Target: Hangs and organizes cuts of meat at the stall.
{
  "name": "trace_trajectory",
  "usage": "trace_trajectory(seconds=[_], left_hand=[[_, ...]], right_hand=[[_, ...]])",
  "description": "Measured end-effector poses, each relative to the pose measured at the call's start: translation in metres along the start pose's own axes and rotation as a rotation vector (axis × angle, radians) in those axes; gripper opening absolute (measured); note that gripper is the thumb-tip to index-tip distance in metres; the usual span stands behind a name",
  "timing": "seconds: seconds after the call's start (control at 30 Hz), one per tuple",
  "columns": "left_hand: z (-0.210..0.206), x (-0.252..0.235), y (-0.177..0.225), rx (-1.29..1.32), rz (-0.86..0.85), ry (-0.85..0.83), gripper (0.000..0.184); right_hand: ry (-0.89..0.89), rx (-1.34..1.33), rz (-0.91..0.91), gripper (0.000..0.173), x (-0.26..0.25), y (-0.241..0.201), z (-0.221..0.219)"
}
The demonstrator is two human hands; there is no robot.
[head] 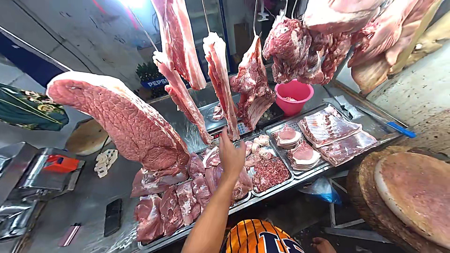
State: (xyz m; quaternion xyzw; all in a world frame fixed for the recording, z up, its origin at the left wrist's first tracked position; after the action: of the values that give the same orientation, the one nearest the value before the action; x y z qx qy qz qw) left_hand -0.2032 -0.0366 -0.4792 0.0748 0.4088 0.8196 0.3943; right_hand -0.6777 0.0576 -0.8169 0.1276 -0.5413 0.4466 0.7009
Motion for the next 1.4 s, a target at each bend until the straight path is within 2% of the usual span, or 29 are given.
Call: trace_trajectory(seconds=[0.07,0.1,0.17,0.27,0.33,0.4,0.5,0.6,0.63,0.7,0.73,0.77,0.87,0.93,1.0,1.13,1.2,1.33,1.4], left_hand=[[-0.017,-0.049,-0.008,-0.078,-0.052,0.131,0.099],[-0.028,-0.067,-0.014,-0.121,-0.09,0.158,0.1],[-0.034,-0.085,-0.016,-0.091,-0.123,0.192,0.086],[-0.008,-0.084,-0.015,0.11,-0.025,0.146,0.054],[0.008,-0.081,-0.03,0.339,0.034,-0.016,0.026],[0.022,-0.079,-0.051,0.73,0.013,-0.273,0.016],[0.044,-0.078,-0.07,1.217,-0.042,-0.625,0.022],[0.058,-0.079,-0.086,1.484,-0.092,-0.863,0.017],[0.062,-0.078,-0.088,1.535,-0.091,-0.902,0.021],[0.073,-0.074,-0.088,1.539,-0.079,-0.938,0.045],[0.078,-0.072,-0.086,1.494,-0.09,-0.925,0.052],[0.083,-0.069,-0.082,1.436,-0.107,-0.869,0.051],[0.102,-0.06,-0.06,1.23,-0.221,-0.594,0.037],[0.114,-0.057,-0.045,1.179,-0.316,-0.521,0.033],[0.119,-0.052,-0.035,1.242,-0.326,-0.497,0.034],[0.114,-0.057,-0.018,1.389,-0.152,-0.647,0.063],[0.105,-0.065,0.0,1.318,-0.126,-0.697,0.061],[0.094,-0.074,0.051,1.244,-0.173,-0.535,0.061],[0.096,-0.073,0.077,1.267,-0.166,-0.435,0.052]], right_hand=[[0.001,0.09,0.011,0.04,-0.009,0.001,-0.004],[0.016,0.097,0.009,0.04,-0.013,0.001,-0.005],[0.059,-0.053,-0.011,0.042,0.002,-0.014,-0.002],[0.116,-0.385,-0.001,0.045,0.029,-0.041,-0.01],[0.108,-0.363,-0.006,0.046,0.036,-0.045,-0.02],[0.079,-0.244,-0.031,0.046,0.038,-0.039,-0.026],[0.11,-0.301,-0.083,0.043,0.032,-0.022,-0.03],[0.141,-0.357,-0.109,0.041,0.019,0.0,-0.03],[0.136,-0.36,-0.12,0.041,0.017,0.002,-0.027],[0.14,-0.37,-0.137,0.04,0.016,-0.002,-0.022],[0.146,-0.372,-0.139,0.04,0.013,-0.004,-0.021],[0.148,-0.369,-0.139,0.04,0.011,-0.007,-0.02],[0.11,-0.345,-0.126,0.04,0.002,-0.023,-0.014],[0.074,-0.339,-0.11,0.041,-0.009,-0.041,-0.005],[0.054,-0.325,-0.107,0.04,-0.023,-0.056,0.01],[0.046,-0.253,-0.025,0.041,-0.038,-0.101,0.062],[0.058,-0.221,0.072,0.042,-0.041,-0.121,0.089],[0.024,-0.233,0.188,0.046,-0.035,-0.157,0.13],[-0.007,-0.251,0.26,0.046,-0.029,-0.18,0.142]])
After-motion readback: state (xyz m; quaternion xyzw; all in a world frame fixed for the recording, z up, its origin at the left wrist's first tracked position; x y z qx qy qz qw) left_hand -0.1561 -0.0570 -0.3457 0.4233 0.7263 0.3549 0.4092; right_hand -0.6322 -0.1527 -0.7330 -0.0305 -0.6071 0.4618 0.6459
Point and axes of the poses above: each hand's wrist, its own x-axis away from the middle knuckle, its own z-axis out of the back of the hand, y = z × x, the point moved 1 cm from there along -x, towards the middle knuckle
